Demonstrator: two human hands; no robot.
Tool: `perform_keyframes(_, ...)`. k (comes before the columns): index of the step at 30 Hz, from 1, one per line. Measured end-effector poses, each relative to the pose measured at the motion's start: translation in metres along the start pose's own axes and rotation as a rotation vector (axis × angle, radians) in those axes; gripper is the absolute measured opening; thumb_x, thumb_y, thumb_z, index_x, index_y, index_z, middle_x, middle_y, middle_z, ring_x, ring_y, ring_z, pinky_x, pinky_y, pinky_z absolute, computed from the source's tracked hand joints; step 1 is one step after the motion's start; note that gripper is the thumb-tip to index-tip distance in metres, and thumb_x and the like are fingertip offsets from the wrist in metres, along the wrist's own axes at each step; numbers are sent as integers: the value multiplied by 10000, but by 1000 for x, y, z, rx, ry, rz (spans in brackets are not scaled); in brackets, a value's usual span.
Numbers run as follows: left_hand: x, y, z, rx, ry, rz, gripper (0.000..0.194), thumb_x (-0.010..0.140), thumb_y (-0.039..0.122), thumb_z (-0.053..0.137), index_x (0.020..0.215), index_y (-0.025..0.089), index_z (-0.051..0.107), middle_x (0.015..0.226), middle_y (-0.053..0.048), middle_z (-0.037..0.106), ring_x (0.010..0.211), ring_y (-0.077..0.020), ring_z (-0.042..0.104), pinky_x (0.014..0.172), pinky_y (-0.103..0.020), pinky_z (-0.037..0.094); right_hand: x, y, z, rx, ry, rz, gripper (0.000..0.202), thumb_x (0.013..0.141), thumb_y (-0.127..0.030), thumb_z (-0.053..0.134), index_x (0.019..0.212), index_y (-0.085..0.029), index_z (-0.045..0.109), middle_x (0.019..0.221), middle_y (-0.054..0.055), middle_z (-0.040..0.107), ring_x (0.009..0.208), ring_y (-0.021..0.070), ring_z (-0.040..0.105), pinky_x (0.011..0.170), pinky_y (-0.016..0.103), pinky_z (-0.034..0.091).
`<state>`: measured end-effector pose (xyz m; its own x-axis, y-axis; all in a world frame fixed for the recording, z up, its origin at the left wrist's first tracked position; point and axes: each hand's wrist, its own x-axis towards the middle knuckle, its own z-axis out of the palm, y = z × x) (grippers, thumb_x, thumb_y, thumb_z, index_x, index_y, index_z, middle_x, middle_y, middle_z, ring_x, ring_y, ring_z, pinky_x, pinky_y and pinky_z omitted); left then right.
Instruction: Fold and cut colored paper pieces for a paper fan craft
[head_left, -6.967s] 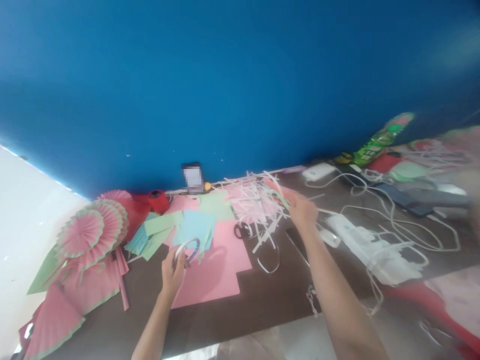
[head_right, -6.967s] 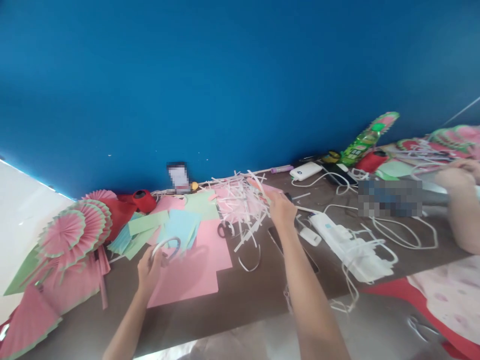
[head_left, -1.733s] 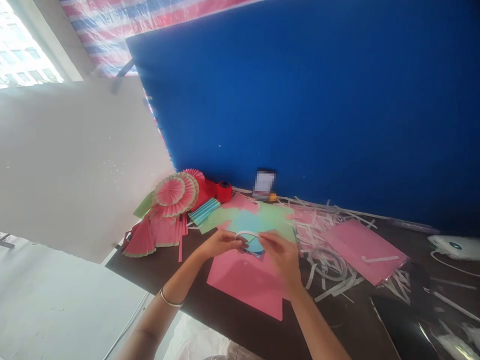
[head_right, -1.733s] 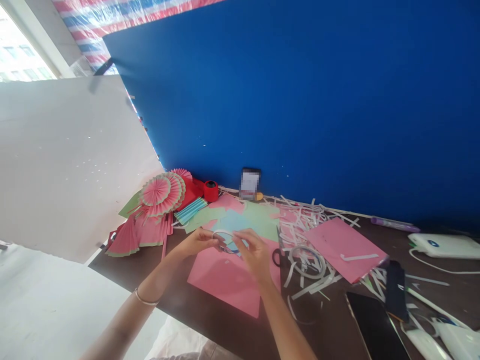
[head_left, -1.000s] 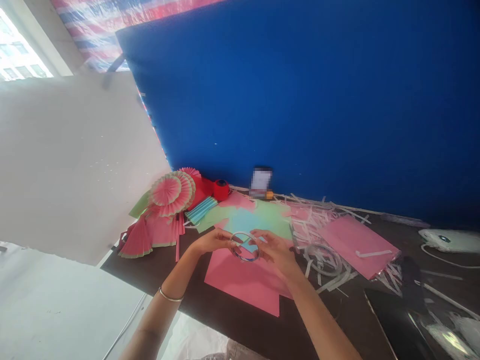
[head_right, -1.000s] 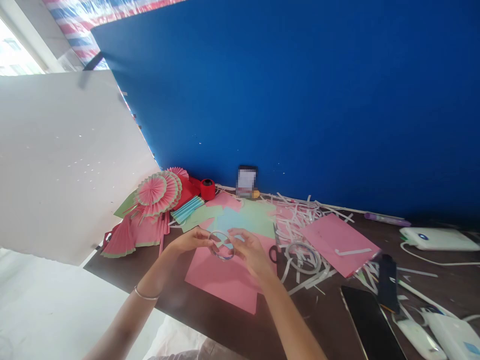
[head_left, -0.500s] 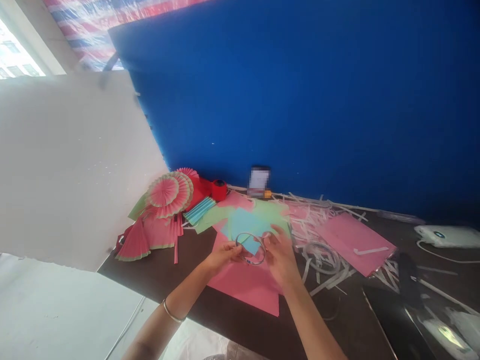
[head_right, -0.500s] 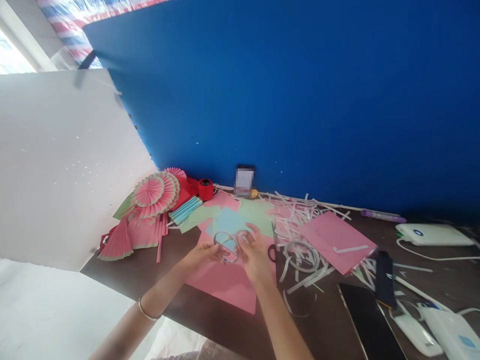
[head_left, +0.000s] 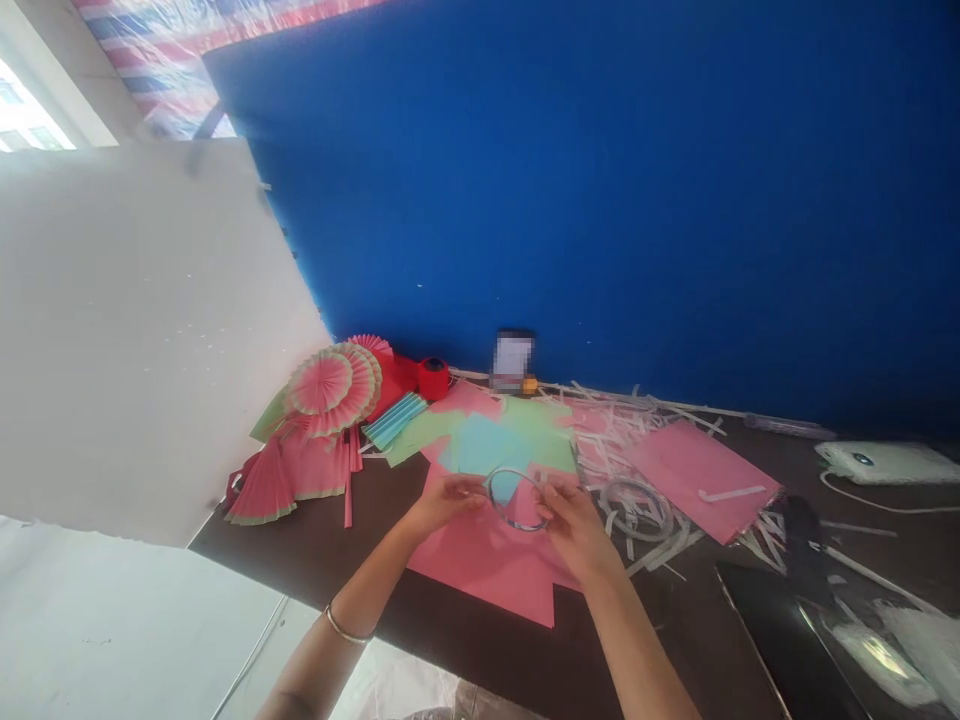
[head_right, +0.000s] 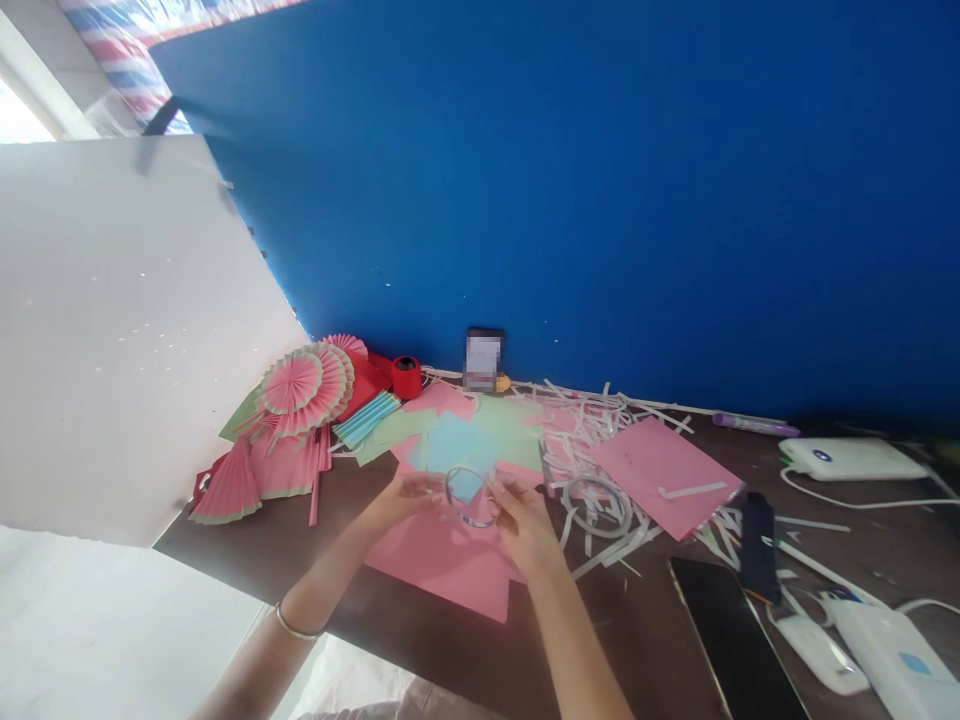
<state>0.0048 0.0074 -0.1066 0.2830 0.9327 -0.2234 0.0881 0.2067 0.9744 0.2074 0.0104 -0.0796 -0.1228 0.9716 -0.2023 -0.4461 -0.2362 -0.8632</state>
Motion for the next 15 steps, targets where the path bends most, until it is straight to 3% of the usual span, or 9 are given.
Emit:
perform_keyframes(3, 6, -6, -7, 365, 269, 17, 320, 753, 356, 613, 991, 145, 640, 966, -98, 637, 899, -214, 576, 800, -359, 448, -3, -5, -10, -21, 51, -79, 246, 588, -397, 771, 674, -227, 615, 672, 10, 568, 601, 133, 528, 409, 223, 357)
perform_keyframes(5, 10, -11, -8, 569, 362, 34, 255, 737, 321, 623, 914, 140, 654, 993, -120, 596, 972, -255, 522, 849, -396, 405, -4, -7, -14, -54, 63, -122, 248, 604, -414, 757, 682, -229, 611, 660, 9, 567, 610, 143, 544, 402, 226, 358)
perform_keyframes(9, 14, -20, -2, 978, 320, 37, 187, 739, 279, 611, 846, 131, 646, 1017, -161, 544, 963, -295, 487, 796, -401, 389, -8, -6, -17, -28, 92, -99, 243, 598, -391, 767, 679, -225, 609, 669, 5, 561, 604, 134, 537, 402, 221, 363)
perform_keyframes(15, 24, -17, -9, 941, 283, 57, 99, 757, 205, 565, 795, 136, 624, 914, -117, 580, 890, -237, 528, 734, -325, 403, -7, -10, -16, 27, 80, 8, 241, 575, -344, 789, 658, -207, 610, 659, -9, 527, 572, 97, 487, 425, 206, 357)
